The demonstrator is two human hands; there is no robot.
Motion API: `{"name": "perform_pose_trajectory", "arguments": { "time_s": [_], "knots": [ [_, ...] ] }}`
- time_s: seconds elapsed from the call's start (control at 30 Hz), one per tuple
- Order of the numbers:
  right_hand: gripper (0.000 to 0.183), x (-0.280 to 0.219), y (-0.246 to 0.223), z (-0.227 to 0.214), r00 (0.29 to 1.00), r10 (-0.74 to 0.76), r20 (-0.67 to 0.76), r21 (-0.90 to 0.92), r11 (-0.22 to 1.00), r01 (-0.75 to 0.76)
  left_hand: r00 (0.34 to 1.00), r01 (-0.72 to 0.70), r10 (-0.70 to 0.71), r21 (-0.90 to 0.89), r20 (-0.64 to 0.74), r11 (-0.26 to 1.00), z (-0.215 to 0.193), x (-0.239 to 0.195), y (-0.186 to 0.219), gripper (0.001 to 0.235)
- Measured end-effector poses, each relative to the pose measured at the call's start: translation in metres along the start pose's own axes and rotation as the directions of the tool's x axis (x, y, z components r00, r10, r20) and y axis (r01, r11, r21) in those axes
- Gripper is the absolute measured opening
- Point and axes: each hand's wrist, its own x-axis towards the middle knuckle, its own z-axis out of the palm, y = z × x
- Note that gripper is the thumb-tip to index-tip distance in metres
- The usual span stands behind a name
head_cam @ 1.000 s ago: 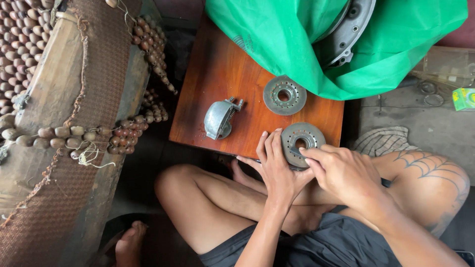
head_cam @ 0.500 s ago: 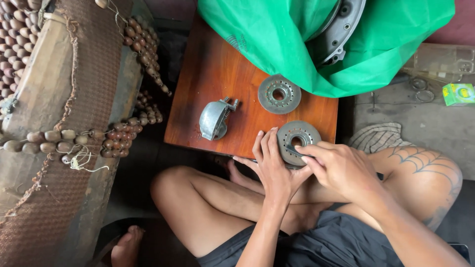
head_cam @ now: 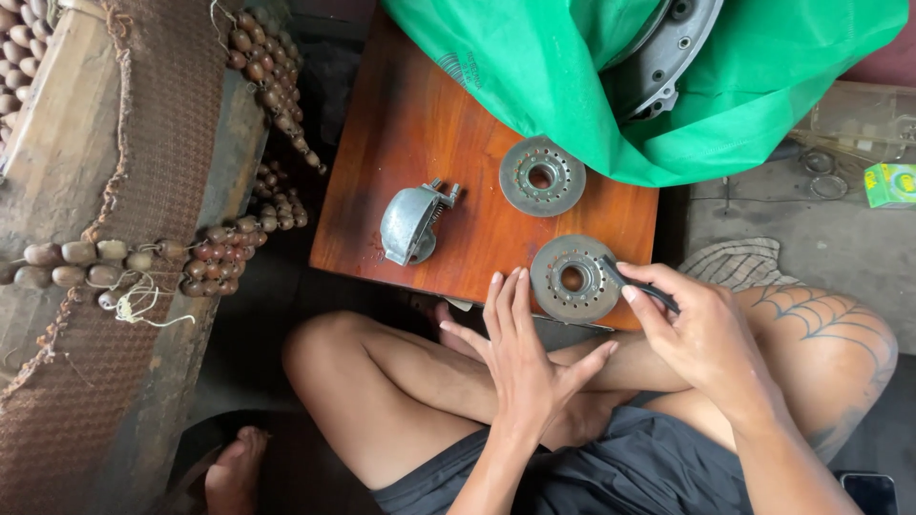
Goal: Cleaning residue and debris from motorcycle clutch plates using a small metal pick.
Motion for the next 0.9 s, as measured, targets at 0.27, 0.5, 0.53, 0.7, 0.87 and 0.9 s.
{"name": "perform_pose_trajectory", "arguments": {
  "time_s": [0.27,0.5,0.53,0.7,0.87,0.9],
  "knots": [
    [0.028,0.014,0.009,-0.005,0.991,-0.040,0.126,-0.043,0.998,0.046,0.989,-0.140,0.132,-0.149,-0.065,0.979,-0.005,0.029,0.008,0.114],
    [0.024,0.021,0.006,-0.004,0.977,-0.200,0.080,-0.130,0.969,0.209,0.991,-0.130,0.125,-0.114,-0.049,0.985,0.004,0.037,0.006,0.097],
    [0.024,0.023,0.006,-0.005,0.975,-0.194,0.108,-0.123,0.971,0.207,0.992,-0.120,0.116,-0.117,-0.045,0.986,0.004,0.037,0.007,0.097],
    [0.025,0.020,0.002,-0.004,0.982,-0.145,0.118,-0.165,0.973,0.163,0.993,-0.105,0.097,-0.125,-0.073,0.987,0.004,0.039,0.010,0.095],
    [0.026,0.024,-0.003,-0.004,0.977,-0.165,0.132,-0.494,0.844,0.209,0.996,-0.090,0.085,-0.145,-0.041,0.985,0.002,0.039,0.011,0.096],
    [0.026,0.023,-0.004,-0.006,0.978,-0.165,0.131,-0.493,0.844,0.209,0.995,-0.091,0.086,-0.145,-0.041,0.985,0.002,0.039,0.011,0.096]
  ]
}}
